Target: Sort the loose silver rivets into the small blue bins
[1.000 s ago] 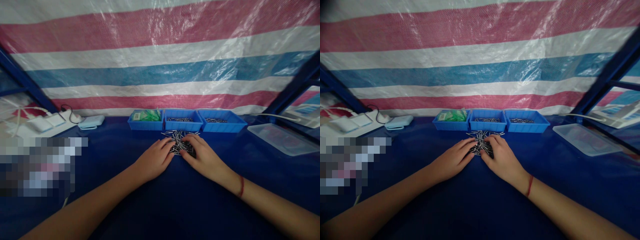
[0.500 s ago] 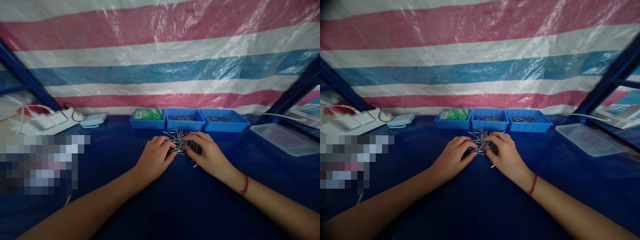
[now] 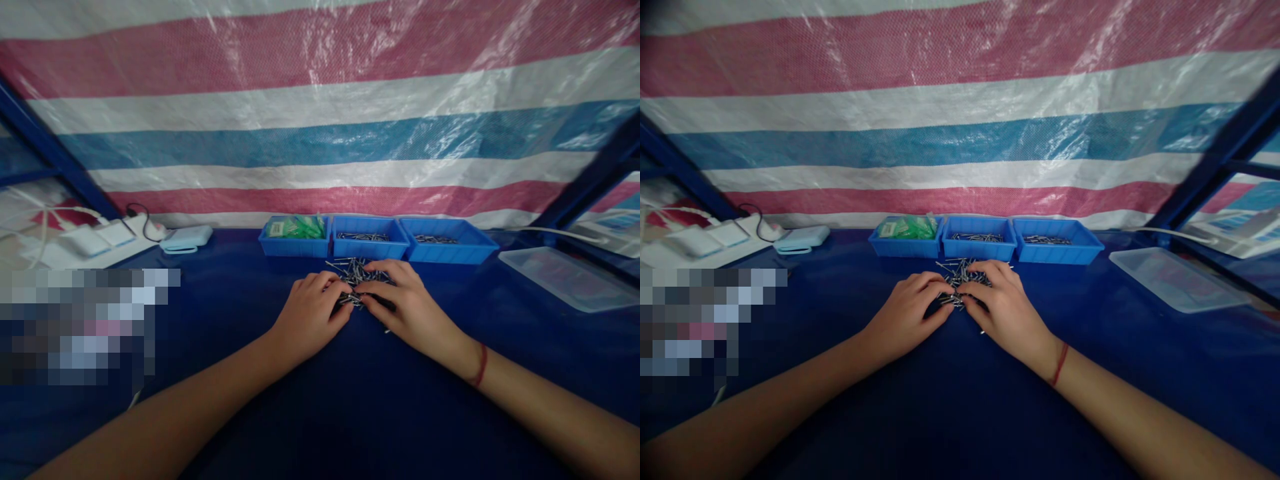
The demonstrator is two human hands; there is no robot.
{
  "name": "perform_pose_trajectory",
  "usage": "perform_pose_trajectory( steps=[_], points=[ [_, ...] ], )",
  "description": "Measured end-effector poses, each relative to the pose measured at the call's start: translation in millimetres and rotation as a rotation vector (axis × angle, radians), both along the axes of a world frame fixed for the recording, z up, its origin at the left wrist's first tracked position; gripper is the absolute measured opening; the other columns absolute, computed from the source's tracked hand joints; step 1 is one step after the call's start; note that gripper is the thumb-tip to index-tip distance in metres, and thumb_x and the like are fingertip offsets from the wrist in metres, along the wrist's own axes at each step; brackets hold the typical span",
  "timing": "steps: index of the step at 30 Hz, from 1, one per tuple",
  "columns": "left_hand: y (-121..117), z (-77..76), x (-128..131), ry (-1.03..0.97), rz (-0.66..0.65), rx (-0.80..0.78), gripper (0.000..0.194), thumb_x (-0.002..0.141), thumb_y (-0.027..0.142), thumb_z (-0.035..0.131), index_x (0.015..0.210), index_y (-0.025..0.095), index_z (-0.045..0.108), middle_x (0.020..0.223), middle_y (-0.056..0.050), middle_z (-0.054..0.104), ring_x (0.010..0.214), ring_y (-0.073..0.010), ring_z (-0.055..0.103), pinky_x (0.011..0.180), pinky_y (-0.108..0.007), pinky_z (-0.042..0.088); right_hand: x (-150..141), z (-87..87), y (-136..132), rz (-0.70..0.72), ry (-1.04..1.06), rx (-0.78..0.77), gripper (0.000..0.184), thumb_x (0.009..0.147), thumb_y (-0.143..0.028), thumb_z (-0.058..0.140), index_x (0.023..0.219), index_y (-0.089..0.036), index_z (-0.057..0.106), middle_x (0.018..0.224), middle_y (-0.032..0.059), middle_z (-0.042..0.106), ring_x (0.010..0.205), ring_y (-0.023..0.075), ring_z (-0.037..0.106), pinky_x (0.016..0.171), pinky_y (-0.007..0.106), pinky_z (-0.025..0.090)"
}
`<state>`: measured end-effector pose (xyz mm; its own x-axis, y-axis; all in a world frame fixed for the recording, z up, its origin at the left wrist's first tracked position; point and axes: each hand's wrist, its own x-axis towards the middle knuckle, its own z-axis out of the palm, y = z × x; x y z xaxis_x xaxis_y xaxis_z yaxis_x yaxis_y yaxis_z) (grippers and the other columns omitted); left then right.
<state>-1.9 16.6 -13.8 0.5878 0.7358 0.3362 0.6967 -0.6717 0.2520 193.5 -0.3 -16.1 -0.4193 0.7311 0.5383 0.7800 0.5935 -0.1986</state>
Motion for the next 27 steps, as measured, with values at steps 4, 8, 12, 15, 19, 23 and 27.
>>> perform_pose_trajectory(
  steps=[4, 8, 12, 15, 19, 23, 27],
  points=[
    [0.2, -1.3, -0.3, 0.018, 0.0, 0.01, 0.023, 0.087, 0.03, 0.05, 0.106, 0.019, 0.059, 0.113, -0.007, 0.058, 0.102, -0.0241, 0.053, 0.084, -0.041, 0.043, -0.9, 1.8, -0.3, 0.056, -0.001, 0.032, 0.02, 0.087, -0.022, 0.052, 0.099, -0.023, 0.068, 0.115, 0.0105, 0.056, 0.11, 0.0255, 0.05, 0.09, 0.045, 0.042],
    [0.8, -2.4, -0.8, 0.018, -0.009, 0.017, 0.023, 0.087, 0.03, 0.051, 0.105, 0.019, 0.059, 0.113, -0.007, 0.057, 0.102, -0.0239, 0.053, 0.084, -0.041, 0.043, -0.4, 4.0, -0.7, 0.104, -0.048, 0.048, 0.019, 0.087, -0.024, 0.052, 0.095, -0.024, 0.07, 0.115, 0.0099, 0.058, 0.109, 0.0251, 0.05, 0.089, 0.044, 0.042],
    [0.7, -2.4, -0.5, 0.026, -0.017, 0.014, 0.023, 0.087, 0.029, 0.051, 0.105, 0.019, 0.059, 0.113, -0.006, 0.058, 0.101, -0.0237, 0.053, 0.084, -0.04, 0.043, 0.2, 7.3, -1.4, 0.147, -0.11, 0.043, 0.021, 0.089, -0.023, 0.05, 0.096, -0.023, 0.07, 0.116, 0.0101, 0.057, 0.106, 0.0235, 0.052, 0.088, 0.042, 0.043],
    [0.9, -2.5, 0.0, 0.029, -0.017, 0.024, 0.021, 0.087, 0.03, 0.051, 0.104, 0.02, 0.059, 0.113, -0.005, 0.057, 0.102, -0.0233, 0.053, 0.084, -0.04, 0.043, 0.2, 10.1, -1.4, 0.164, -0.145, 0.044, 0.022, 0.089, -0.022, 0.048, 0.096, -0.022, 0.069, 0.113, 0.0102, 0.058, 0.105, 0.0236, 0.052, 0.087, 0.042, 0.043],
    [1.6, -2.6, -0.1, 0.032, -0.014, 0.03, 0.021, 0.087, 0.03, 0.051, 0.104, 0.019, 0.059, 0.114, -0.005, 0.057, 0.101, -0.0227, 0.053, 0.084, -0.039, 0.043, 2.4, 11.9, 1.0, 0.184, -0.124, 0.067, 0.022, 0.089, -0.021, 0.049, 0.098, -0.021, 0.068, 0.117, 0.0104, 0.058, 0.109, 0.0238, 0.051, 0.089, 0.042, 0.042],
    [1.8, -2.4, -0.5, 0.032, -0.01, 0.028, 0.022, 0.086, 0.029, 0.052, 0.105, 0.02, 0.059, 0.114, -0.005, 0.057, 0.103, -0.0232, 0.052, 0.085, -0.04, 0.043, 5.4, 11.9, 4.2, 0.215, -0.167, 0.028, 0.024, 0.089, -0.021, 0.048, 0.103, -0.025, 0.067, 0.119, 0.0086, 0.057, 0.11, 0.0232, 0.051, 0.09, 0.043, 0.042],
    [1.7, -2.6, -0.3, 0.021, 0.0, 0.014, 0.023, 0.086, 0.03, 0.053, 0.106, 0.02, 0.058, 0.114, -0.006, 0.057, 0.103, -0.0237, 0.052, 0.085, -0.04, 0.042, 4.0, 14.1, 3.3, 0.208, -0.21, 0.018, 0.022, 0.09, -0.02, 0.048, 0.1, -0.023, 0.067, 0.116, 0.0085, 0.058, 0.107, 0.0224, 0.052, 0.089, 0.041, 0.042]
  ],
)
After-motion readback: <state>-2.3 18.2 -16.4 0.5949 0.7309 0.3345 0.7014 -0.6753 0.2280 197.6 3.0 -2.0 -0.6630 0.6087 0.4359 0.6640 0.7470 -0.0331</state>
